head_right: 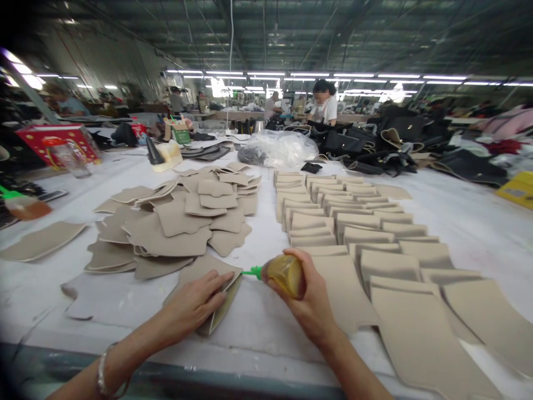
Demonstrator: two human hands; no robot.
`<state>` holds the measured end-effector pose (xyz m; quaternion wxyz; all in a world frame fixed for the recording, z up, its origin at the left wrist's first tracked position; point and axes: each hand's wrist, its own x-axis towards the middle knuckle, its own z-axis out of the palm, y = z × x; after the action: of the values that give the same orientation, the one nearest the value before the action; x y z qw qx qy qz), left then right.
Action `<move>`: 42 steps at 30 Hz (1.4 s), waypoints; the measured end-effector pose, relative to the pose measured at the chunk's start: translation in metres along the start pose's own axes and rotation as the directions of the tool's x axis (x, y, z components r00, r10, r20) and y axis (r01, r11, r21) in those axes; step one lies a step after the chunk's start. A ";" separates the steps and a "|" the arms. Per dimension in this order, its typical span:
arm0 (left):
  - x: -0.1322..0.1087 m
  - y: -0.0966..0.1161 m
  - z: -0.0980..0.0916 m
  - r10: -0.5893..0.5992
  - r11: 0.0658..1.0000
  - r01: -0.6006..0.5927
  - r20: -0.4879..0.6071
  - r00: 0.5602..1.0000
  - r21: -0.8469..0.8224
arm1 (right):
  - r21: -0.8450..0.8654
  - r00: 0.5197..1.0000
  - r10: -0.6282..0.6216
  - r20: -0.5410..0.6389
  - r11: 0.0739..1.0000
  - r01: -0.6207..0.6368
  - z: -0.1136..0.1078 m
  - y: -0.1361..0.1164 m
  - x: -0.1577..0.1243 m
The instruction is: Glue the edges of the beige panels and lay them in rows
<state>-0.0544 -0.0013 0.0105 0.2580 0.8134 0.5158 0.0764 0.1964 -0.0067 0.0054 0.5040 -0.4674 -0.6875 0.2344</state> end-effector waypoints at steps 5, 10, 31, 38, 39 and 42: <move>-0.001 0.002 -0.001 -0.008 1.000 0.008 -0.008 1.000 0.003 | -0.019 1.000 0.020 0.023 1.000 -0.020 -0.001 -0.002 -0.008; 0.000 0.001 -0.001 -0.018 1.000 0.018 -0.014 1.000 0.002 | 0.048 0.988 0.135 0.072 0.989 -0.139 -0.003 -0.007 -0.011; -0.002 0.003 0.000 -0.031 1.000 0.031 -0.030 0.999 -0.003 | 0.145 0.945 0.304 0.120 0.936 -0.319 0.007 -0.028 -0.045; -0.002 0.002 0.001 -0.024 1.000 0.024 -0.037 0.999 -0.013 | 0.158 0.940 0.302 0.155 0.932 -0.326 0.005 -0.030 -0.045; -0.002 0.002 0.001 -0.021 1.000 0.021 -0.036 0.999 -0.019 | 0.151 0.941 0.307 0.144 0.933 -0.328 0.005 -0.029 -0.043; -0.001 0.002 0.001 -0.022 0.999 0.021 -0.033 0.999 -0.043 | 0.112 0.949 0.297 0.111 0.945 -0.309 0.005 -0.025 -0.033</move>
<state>-0.0528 -0.0032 0.0113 0.2672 0.8007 0.5271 0.0983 0.1836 -0.0463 0.0077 0.4586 -0.5227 -0.6137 0.3740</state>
